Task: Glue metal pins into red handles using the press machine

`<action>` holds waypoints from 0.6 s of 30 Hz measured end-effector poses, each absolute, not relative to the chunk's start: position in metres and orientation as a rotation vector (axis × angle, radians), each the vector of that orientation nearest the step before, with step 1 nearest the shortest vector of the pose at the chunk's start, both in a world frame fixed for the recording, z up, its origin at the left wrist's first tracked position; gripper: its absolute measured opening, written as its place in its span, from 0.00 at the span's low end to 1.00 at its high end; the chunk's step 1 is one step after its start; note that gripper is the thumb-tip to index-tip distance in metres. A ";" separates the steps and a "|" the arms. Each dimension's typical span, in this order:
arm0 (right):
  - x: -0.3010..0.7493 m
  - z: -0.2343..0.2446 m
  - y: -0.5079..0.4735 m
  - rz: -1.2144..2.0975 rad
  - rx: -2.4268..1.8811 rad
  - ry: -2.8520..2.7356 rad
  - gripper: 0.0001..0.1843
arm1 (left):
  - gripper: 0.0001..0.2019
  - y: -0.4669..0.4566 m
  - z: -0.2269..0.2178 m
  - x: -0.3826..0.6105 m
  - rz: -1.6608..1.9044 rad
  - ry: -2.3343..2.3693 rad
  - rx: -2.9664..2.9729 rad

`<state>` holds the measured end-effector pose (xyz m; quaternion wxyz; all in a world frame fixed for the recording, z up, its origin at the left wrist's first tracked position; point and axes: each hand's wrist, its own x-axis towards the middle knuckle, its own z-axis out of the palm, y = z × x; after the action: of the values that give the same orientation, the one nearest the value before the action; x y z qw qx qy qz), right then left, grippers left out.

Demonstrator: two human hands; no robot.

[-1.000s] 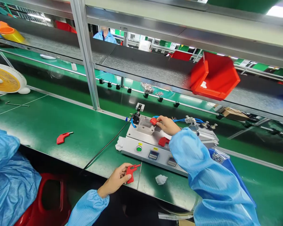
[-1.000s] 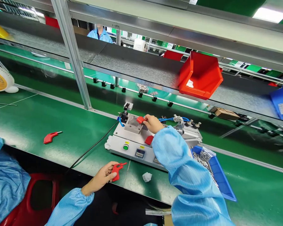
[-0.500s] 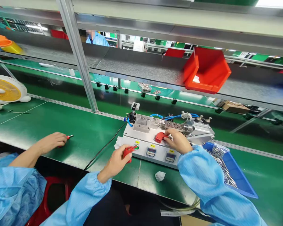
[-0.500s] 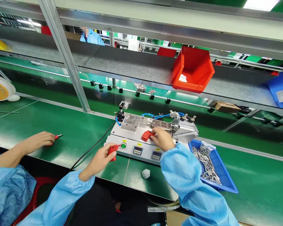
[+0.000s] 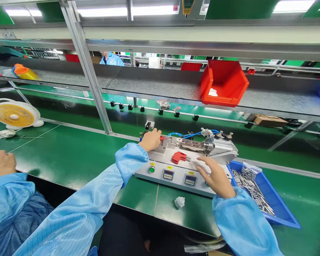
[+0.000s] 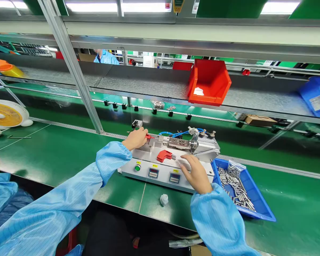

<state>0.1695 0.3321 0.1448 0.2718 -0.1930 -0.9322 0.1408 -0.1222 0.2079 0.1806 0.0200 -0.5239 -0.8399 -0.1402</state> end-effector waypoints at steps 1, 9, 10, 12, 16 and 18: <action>0.179 0.145 0.330 0.382 -0.548 -2.493 0.16 | 0.09 0.207 0.178 -0.121 -0.424 -2.596 -1.630; 0.232 0.128 0.333 0.425 -0.756 -2.299 0.18 | 0.11 0.183 0.164 -0.126 -0.480 -2.445 -1.659; 0.235 0.123 0.334 0.431 -0.792 -2.283 0.18 | 0.11 0.177 0.163 -0.127 -0.491 -2.423 -1.682; 0.237 0.111 0.334 0.466 -0.855 -2.283 0.17 | 0.11 0.161 0.156 -0.125 -0.515 -2.376 -1.738; 0.236 0.088 0.322 0.645 -0.932 -2.289 0.17 | 0.09 0.118 0.116 -0.104 -0.607 -2.324 -1.877; 0.235 0.083 0.316 0.707 -0.957 -2.247 0.17 | 0.08 0.101 0.092 -0.091 -0.586 -2.384 -1.899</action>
<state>0.2347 0.3162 0.0831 0.2950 -0.3597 -0.8444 0.2655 -0.0911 0.1006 0.0916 0.0190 -0.6117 -0.7680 -0.1889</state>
